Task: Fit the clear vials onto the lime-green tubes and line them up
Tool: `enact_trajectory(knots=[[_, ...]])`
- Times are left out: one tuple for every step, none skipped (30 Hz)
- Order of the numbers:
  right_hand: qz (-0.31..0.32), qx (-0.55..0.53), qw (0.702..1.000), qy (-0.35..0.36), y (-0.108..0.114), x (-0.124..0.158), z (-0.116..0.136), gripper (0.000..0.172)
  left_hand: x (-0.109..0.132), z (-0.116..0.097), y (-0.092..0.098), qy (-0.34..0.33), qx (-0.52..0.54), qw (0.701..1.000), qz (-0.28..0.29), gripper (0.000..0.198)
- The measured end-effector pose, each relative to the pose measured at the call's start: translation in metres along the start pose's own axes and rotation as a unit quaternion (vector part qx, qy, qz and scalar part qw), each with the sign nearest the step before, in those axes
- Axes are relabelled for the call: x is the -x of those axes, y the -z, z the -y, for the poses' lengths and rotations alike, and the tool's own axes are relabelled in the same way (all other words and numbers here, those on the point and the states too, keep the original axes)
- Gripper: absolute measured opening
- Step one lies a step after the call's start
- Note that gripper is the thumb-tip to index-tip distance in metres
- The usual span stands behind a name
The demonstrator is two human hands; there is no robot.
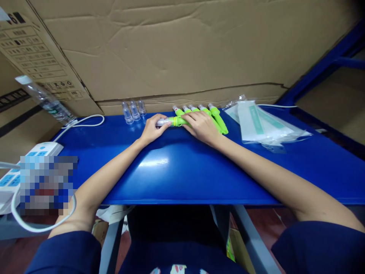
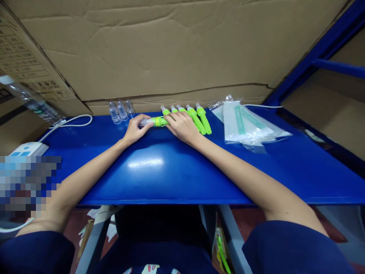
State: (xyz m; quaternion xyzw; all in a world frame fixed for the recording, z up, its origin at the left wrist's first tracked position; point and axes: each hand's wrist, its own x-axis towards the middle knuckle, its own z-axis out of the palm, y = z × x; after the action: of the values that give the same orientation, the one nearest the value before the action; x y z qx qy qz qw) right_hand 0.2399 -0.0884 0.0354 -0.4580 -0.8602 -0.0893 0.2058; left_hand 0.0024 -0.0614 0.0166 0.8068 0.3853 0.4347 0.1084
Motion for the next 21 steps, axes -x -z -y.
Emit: enact_trajectory(knots=[[-0.004, 0.024, 1.000, -0.012, 0.003, 0.002, 0.002, 0.045, 0.001, -0.001, 0.000, 0.000, 0.002, 1.000, -0.009, 0.043], [-0.008, 0.044, 0.999, -0.022, 0.005, 0.004, 0.004, 0.046, 0.001, -0.002, 0.000, -0.001, 0.003, 1.000, -0.017, 0.043], [-0.010, 0.058, 0.998, -0.025, 0.006, 0.006, 0.004, 0.048, 0.002, -0.003, 0.000, -0.006, 0.002, 1.000, -0.023, 0.044], [-0.010, 0.065, 0.998, -0.018, 0.006, 0.007, 0.003, 0.049, 0.002, -0.003, 0.000, -0.015, 0.000, 1.000, -0.026, 0.044], [-0.011, 0.066, 0.998, -0.003, 0.005, 0.008, 0.002, 0.049, 0.003, -0.002, -0.001, -0.028, -0.003, 0.999, -0.024, 0.045], [-0.012, 0.063, 0.998, 0.018, 0.004, 0.009, -0.001, 0.050, 0.003, -0.001, -0.001, -0.042, -0.004, 0.999, -0.018, 0.045], [-0.015, 0.058, 0.997, 0.040, 0.002, 0.009, -0.005, 0.051, 0.004, 0.000, 0.000, -0.055, -0.004, 0.998, -0.011, 0.046], [-0.019, 0.052, 0.997, 0.056, 0.000, 0.010, -0.009, 0.052, 0.004, 0.001, 0.000, -0.064, -0.002, 0.998, -0.005, 0.046], [-0.023, 0.048, 0.996, 0.066, -0.002, 0.010, -0.013, 0.051, 0.005, 0.002, 0.000, -0.068, 0.000, 0.998, -0.002, 0.045], [-0.026, 0.046, 0.996, 0.069, -0.003, 0.009, -0.017, 0.049, 0.005, 0.003, 0.000, -0.066, 0.001, 0.998, -0.002, 0.045], [-0.026, 0.047, 0.996, 0.070, -0.004, 0.009, -0.021, 0.045, 0.006, 0.004, 0.000, -0.062, 0.001, 0.998, -0.003, 0.044], [-0.025, 0.049, 0.996, 0.072, -0.005, 0.010, -0.024, 0.041, 0.006, 0.004, 0.000, -0.058, -0.002, 0.998, -0.003, 0.044], [-0.025, 0.052, 0.995, 0.076, -0.005, 0.010, -0.025, 0.038, 0.007, 0.004, 0.000, -0.055, -0.006, 0.998, -0.003, 0.045], [-0.027, 0.056, 0.995, 0.081, -0.004, 0.010, -0.026, 0.037, 0.007, 0.004, 0.000, -0.054, -0.010, 0.998, -0.003, 0.045], [-0.034, 0.062, 0.994, 0.083, -0.003, 0.011, -0.025, 0.037, 0.007, 0.004, 0.000, -0.055, -0.014, 0.998, -0.005, 0.046], [-0.043, 0.068, 0.993, 0.081, -0.002, 0.011, -0.024, 0.037, 0.007, 0.004, 0.001, -0.059, -0.016, 0.998, -0.010, 0.046], [-0.054, 0.076, 0.993, 0.073, -0.001, 0.012, -0.023, 0.038, 0.007, 0.004, 0.001, -0.065, -0.018, 0.998, -0.018, 0.047], [-0.064, 0.083, 0.993, 0.061, 0.001, 0.013, -0.021, 0.040, 0.007, 0.004, 0.002, -0.071, -0.022, 0.997, -0.026, 0.048], [-0.069, 0.087, 0.993, 0.050, 0.003, 0.014, -0.020, 0.041, 0.007, 0.004, 0.002, -0.080, -0.027, 0.996, -0.034, 0.048], [-0.070, 0.088, 0.993, 0.041, 0.004, 0.014, -0.018, 0.043, 0.007, 0.004, 0.003, -0.091, -0.033, 0.994, -0.039, 0.048], [-0.067, 0.083, 0.994, 0.036, 0.005, 0.015, -0.017, 0.044, 0.007, 0.005, 0.004, -0.105, -0.040, 0.993, -0.042, 0.048]])
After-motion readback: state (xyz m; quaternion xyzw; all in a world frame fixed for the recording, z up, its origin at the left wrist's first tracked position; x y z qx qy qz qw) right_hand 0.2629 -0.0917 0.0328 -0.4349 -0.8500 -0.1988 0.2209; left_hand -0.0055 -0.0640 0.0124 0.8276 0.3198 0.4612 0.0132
